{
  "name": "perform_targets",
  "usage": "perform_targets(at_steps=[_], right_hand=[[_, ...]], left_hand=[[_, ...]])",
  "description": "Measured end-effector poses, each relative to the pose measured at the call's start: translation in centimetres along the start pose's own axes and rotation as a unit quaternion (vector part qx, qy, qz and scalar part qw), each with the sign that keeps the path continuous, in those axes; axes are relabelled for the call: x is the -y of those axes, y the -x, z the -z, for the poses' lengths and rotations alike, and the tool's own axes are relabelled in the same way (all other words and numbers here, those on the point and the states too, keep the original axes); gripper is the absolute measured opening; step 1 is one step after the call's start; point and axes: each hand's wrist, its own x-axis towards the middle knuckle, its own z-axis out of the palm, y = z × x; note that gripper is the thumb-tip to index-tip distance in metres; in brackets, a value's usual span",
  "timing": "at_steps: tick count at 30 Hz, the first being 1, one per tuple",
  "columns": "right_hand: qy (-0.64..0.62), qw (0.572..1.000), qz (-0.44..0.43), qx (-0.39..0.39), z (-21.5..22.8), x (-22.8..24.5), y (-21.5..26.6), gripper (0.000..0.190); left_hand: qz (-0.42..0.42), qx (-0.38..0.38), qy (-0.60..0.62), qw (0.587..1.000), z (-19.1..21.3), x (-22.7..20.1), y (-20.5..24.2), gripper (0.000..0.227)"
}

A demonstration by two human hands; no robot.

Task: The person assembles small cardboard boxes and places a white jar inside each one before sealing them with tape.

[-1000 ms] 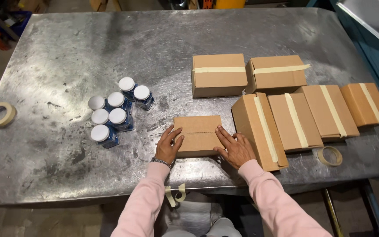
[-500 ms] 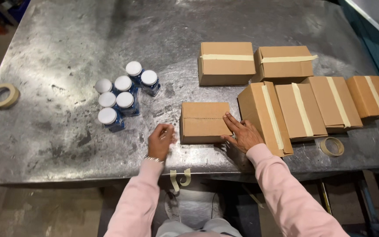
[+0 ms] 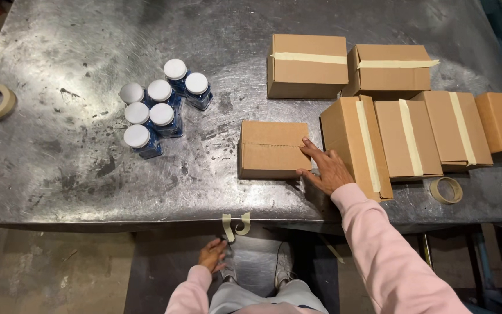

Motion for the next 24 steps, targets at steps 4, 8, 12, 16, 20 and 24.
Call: perform_targets(at_steps=[4, 8, 12, 16, 20, 24], right_hand=[[0.004, 1.0, 0.006, -0.001, -0.4, -0.4, 0.0, 0.076], [-0.006, 1.0, -0.001, 0.0, 0.1, 0.0, 0.2, 0.075], [-0.029, 0.999, 0.018, -0.019, -0.2, -0.2, 0.1, 0.073], [-0.032, 0.998, 0.035, -0.047, -0.9, -0.9, 0.0, 0.072], [-0.041, 0.997, 0.043, -0.053, -0.8, -0.9, -0.1, 0.073], [-0.047, 0.998, 0.024, -0.029, -0.9, -1.0, -0.2, 0.077]], left_hand=[[-0.012, -0.005, 0.136, 0.991, -2.8, -0.7, 0.7, 0.06], [-0.056, -0.004, 0.237, 0.97, -2.1, 1.1, -0.9, 0.037], [-0.08, -0.029, 0.287, 0.954, 1.5, 1.7, 2.0, 0.039], [-0.2, -0.008, 0.268, 0.943, 6.6, 2.2, 5.0, 0.033], [-0.395, -0.013, -0.051, 0.917, 10.5, -2.4, 12.6, 0.015], [-0.452, 0.16, -0.177, 0.86, 8.3, -9.6, 20.6, 0.012]])
